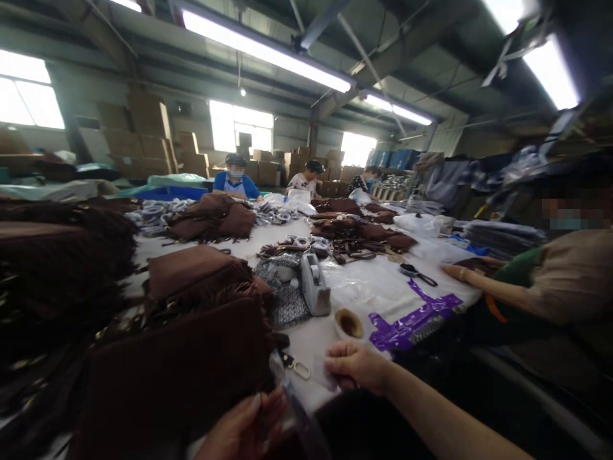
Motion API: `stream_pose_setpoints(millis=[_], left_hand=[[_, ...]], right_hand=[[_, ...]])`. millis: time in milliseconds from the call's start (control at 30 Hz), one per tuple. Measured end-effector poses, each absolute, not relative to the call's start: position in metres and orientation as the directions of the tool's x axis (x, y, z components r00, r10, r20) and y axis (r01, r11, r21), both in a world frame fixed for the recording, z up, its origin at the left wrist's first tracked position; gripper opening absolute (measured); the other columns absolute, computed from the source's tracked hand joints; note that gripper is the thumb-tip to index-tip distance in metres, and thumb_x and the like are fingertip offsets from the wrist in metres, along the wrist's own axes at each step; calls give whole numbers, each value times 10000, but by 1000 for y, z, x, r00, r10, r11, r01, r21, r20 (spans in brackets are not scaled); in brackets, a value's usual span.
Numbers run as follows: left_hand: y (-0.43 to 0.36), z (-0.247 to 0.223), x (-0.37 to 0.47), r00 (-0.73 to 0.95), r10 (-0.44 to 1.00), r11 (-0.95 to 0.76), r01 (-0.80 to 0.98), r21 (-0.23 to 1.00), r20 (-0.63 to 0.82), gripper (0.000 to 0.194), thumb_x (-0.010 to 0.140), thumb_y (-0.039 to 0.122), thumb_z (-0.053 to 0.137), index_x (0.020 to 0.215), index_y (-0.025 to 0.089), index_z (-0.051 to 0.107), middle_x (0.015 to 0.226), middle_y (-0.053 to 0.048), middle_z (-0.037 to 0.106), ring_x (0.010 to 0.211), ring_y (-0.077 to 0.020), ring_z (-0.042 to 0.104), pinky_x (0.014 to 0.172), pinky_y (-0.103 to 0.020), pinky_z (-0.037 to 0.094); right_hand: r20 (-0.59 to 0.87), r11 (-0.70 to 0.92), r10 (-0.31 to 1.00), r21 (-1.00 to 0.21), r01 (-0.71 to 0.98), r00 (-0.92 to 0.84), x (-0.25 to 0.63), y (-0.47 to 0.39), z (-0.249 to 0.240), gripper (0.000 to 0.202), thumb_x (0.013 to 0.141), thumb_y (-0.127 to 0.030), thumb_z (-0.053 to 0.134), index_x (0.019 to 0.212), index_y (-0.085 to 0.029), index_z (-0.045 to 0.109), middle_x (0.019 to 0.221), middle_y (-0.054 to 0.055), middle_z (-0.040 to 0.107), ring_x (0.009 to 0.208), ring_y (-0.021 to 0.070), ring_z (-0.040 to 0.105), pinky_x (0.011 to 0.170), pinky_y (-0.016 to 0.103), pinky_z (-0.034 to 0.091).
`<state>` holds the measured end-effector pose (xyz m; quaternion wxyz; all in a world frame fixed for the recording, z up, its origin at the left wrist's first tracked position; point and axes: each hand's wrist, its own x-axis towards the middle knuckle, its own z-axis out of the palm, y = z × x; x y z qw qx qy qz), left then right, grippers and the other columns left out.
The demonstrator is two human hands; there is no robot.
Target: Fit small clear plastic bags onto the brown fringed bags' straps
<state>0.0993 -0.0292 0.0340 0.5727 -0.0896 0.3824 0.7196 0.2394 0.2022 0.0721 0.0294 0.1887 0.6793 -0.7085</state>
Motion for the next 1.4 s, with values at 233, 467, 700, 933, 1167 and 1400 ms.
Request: stream_pose_setpoints(millis=[233,467,700,933,1167,1400], left_hand=[[-42,33,106,-292,899,-67,-828,557,-326,151,788,268,701,782,120,675,757,-70,699,709,-185,658,692,-299,481],[-39,25,112,-380,826,-19,-756,654,-415,261,728,343,755,748,106,646,695,-68,666,633,-167,617,554,-264,430],[-32,25,117,-431,783,-13,-732,681,-449,368,605,401,833,723,104,649,667,-48,661,608,-162,606,565,-279,465],[-35,21,116,-416,794,-3,-731,682,-444,375,624,414,823,736,105,642,707,-67,678,661,-173,626,599,-287,485],[-28,15,120,-437,769,48,-688,724,-467,398,595,446,826,672,134,589,626,-33,650,575,-165,610,529,-284,477],[-27,19,123,-460,746,70,-665,743,-482,427,568,471,830,655,146,568,598,-21,630,566,-155,592,531,-279,476]], right_hand=[[-377,-8,323,-918,396,-868,208,117,40,400,746,-538,616,623,-177,493,462,-67,433,387,57,315,393,210,208],[-221,137,459,-939,314,-860,205,112,31,358,810,-505,585,740,-153,588,506,-45,490,449,91,417,454,218,321],[-171,0,507,-980,199,-845,208,99,33,355,703,-443,744,867,-132,696,717,20,642,626,135,543,561,229,407],[-351,-405,519,-904,137,-779,206,101,25,376,697,-463,753,832,-117,694,560,-14,553,460,75,412,434,198,301],[-397,-524,523,-848,83,-754,213,96,24,444,672,-518,770,843,-126,648,577,-4,579,458,91,470,432,205,348],[-444,-444,557,-874,200,-702,220,95,21,428,668,-493,768,810,-109,644,471,-27,532,406,59,413,415,178,246]])
